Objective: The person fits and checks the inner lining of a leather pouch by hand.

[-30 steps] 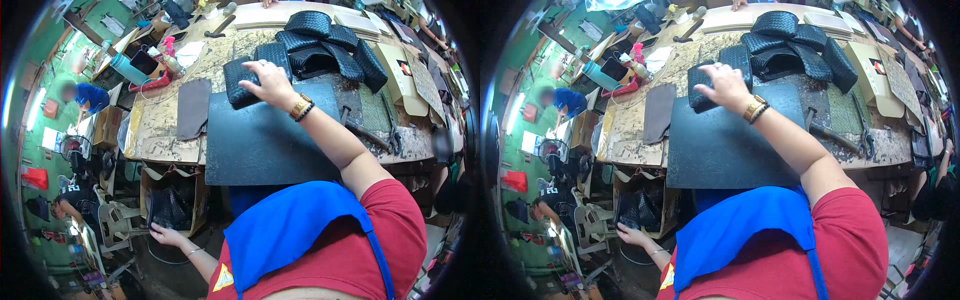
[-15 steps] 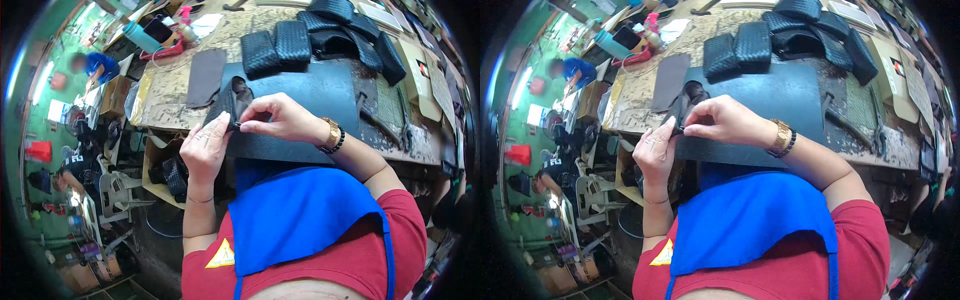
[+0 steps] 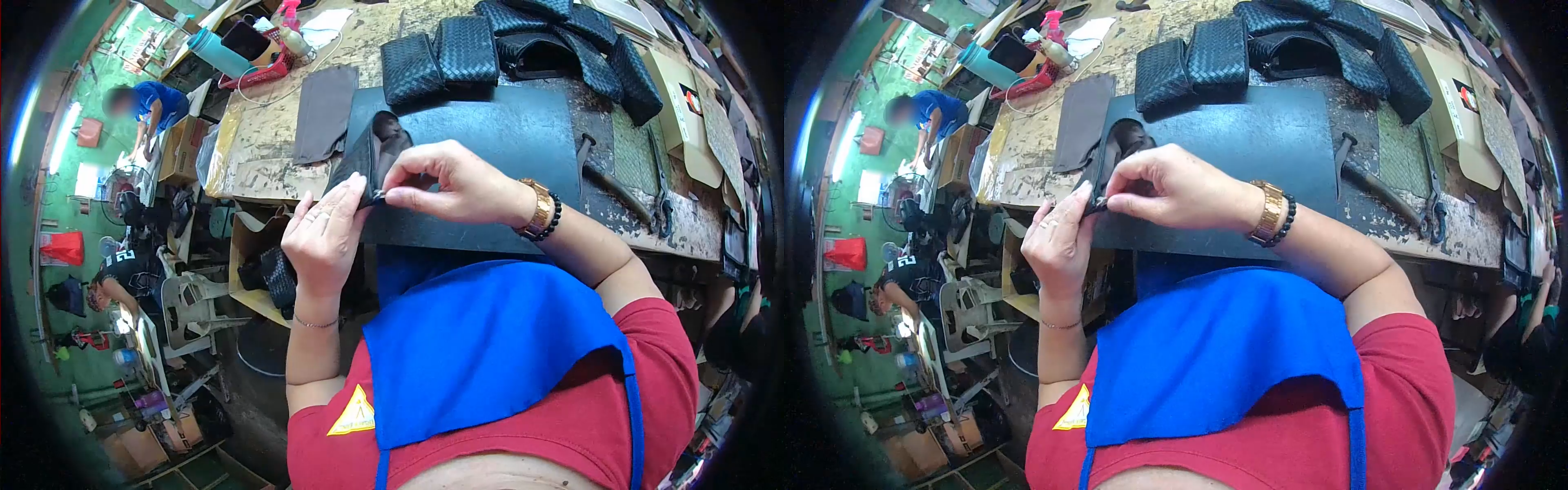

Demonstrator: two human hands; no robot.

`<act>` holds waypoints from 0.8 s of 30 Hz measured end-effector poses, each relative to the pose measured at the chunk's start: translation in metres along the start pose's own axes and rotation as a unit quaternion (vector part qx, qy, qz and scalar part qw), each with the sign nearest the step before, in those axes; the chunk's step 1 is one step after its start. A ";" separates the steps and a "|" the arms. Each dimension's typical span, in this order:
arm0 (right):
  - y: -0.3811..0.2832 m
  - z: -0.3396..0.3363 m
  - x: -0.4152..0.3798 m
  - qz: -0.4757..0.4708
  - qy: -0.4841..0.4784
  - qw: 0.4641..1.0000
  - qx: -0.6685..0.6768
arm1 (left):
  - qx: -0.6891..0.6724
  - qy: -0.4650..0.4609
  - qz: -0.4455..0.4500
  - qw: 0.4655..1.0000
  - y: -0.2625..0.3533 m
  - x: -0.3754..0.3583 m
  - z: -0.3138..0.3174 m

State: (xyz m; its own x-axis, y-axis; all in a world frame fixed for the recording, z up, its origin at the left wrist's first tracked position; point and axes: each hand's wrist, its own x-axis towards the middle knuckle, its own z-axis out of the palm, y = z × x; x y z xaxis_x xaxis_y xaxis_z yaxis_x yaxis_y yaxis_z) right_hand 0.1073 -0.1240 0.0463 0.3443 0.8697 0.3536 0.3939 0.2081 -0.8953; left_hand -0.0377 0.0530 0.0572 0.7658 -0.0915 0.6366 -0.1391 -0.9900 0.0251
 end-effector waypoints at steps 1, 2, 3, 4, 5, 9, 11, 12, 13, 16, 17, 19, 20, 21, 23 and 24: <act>0.001 0.001 0.000 -0.015 -0.007 1.000 0.010 | -0.011 0.005 -0.008 1.000 -0.001 0.000 -0.002; 0.001 0.001 0.001 -0.022 -0.027 0.999 0.024 | -0.066 0.032 -0.028 0.997 -0.007 -0.003 -0.002; -0.005 -0.003 -0.001 -0.022 -0.035 0.999 0.023 | -0.051 0.052 -0.111 0.991 -0.014 -0.013 -0.006; -0.009 -0.009 -0.003 -0.022 -0.043 0.999 0.023 | -0.036 0.071 -0.193 0.978 -0.024 -0.028 -0.013; -0.007 -0.016 -0.006 -0.009 -0.032 0.999 0.026 | -0.036 0.126 -0.280 0.951 -0.041 -0.046 -0.019; 0.035 -0.056 -0.029 0.087 0.064 0.994 -0.021 | -0.080 0.310 -0.505 0.801 -0.118 -0.128 -0.050; 0.055 -0.075 -0.042 0.151 0.093 0.984 -0.031 | -0.062 0.348 -0.545 0.760 -0.149 -0.178 -0.062; 0.063 -0.083 -0.049 0.173 0.103 0.979 -0.035 | -0.038 0.346 -0.550 0.759 -0.173 -0.218 -0.063; 0.072 -0.088 -0.054 0.195 0.114 0.973 -0.038 | -0.001 0.319 -0.572 0.756 -0.193 -0.251 -0.062; 0.094 -0.096 -0.063 0.219 0.124 0.967 -0.048 | 0.047 0.280 -0.636 0.718 -0.221 -0.325 -0.043; 0.100 -0.094 -0.065 0.225 0.132 0.965 -0.041 | 0.017 0.293 -0.660 0.692 -0.227 -0.341 -0.035; 0.102 -0.090 -0.066 0.228 0.140 0.963 -0.018 | 0.032 0.307 -0.695 0.649 -0.248 -0.371 -0.019; 0.103 -0.090 -0.067 0.231 0.143 0.962 -0.009 | 0.021 0.334 -0.714 0.615 -0.247 -0.370 -0.010; 0.104 -0.091 -0.067 0.237 0.153 0.959 -0.016 | -0.044 0.312 -0.733 0.602 -0.266 -0.397 -0.004; 0.111 -0.091 -0.070 0.238 0.160 0.958 -0.003 | -0.032 0.255 -0.785 0.564 -0.277 -0.400 0.012; 0.115 -0.091 -0.070 0.237 0.164 0.957 0.004 | 0.046 0.219 -0.812 0.539 -0.262 -0.357 0.010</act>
State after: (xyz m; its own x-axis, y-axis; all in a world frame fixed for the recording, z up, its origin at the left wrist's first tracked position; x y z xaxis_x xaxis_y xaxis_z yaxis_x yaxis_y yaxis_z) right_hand 0.2060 -0.2015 -0.0570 0.7324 0.6803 -0.0291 0.1201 -0.1711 -0.9779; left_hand -0.2685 0.3440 -0.1849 -0.3938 0.9180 -0.0462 0.5378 0.2708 0.7984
